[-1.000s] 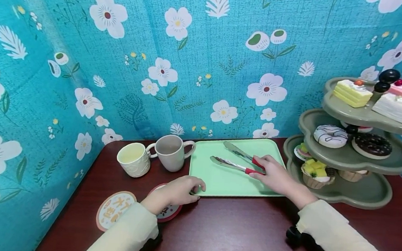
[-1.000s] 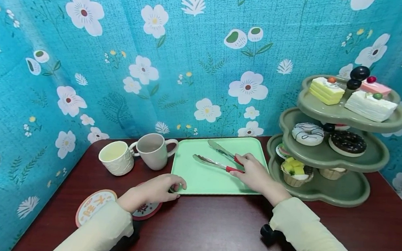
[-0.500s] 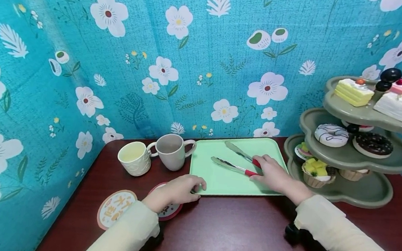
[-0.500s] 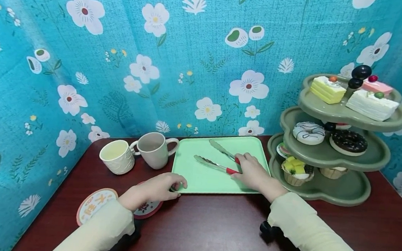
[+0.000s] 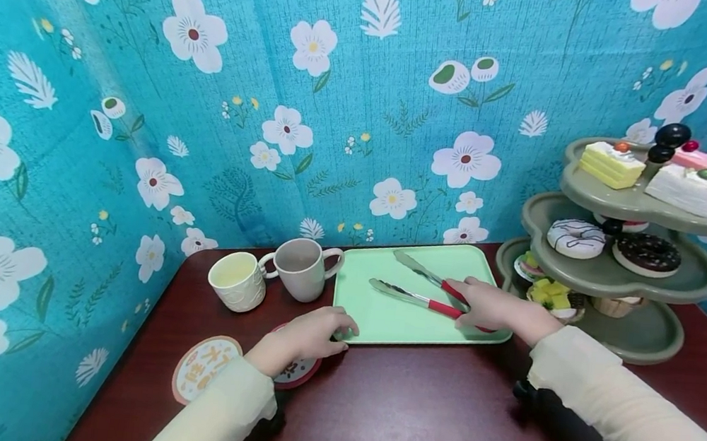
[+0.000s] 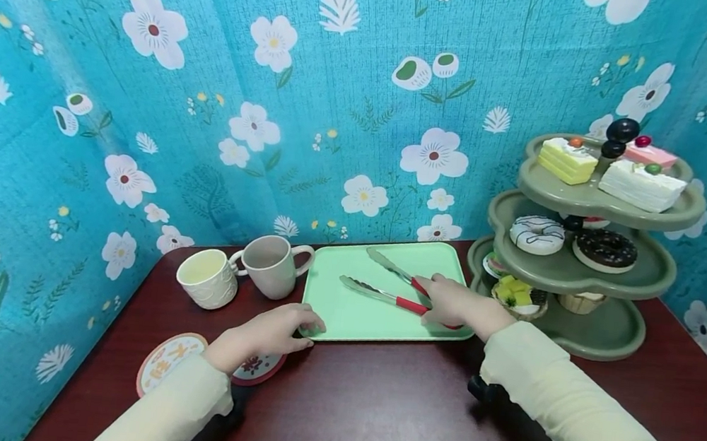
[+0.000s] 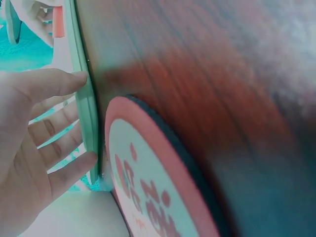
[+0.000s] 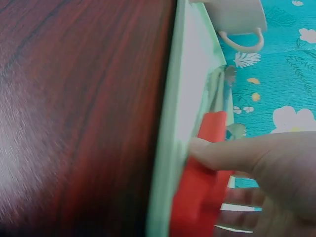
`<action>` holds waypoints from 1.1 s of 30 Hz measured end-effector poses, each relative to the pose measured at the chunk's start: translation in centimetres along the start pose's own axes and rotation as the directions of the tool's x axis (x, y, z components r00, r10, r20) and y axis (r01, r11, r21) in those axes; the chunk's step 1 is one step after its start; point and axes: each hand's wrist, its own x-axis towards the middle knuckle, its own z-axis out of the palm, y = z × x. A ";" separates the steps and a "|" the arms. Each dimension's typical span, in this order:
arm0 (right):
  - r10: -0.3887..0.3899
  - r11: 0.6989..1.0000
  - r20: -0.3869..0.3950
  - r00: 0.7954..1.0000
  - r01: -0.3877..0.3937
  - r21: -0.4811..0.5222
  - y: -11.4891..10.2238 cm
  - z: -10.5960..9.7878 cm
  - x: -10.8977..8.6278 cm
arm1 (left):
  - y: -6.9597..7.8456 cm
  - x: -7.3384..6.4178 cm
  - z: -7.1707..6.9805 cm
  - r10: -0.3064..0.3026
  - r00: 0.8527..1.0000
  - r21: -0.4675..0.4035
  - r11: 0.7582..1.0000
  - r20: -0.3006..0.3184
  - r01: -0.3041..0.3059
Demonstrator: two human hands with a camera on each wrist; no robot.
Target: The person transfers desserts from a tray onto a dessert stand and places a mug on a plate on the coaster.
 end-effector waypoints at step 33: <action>-0.467 0.884 0.058 0.883 0.465 0.043 -9.8 3.6 0.2 | -5.9 -8.5 -2.7 -0.427 0.901 -0.119 0.901 -0.071 0.418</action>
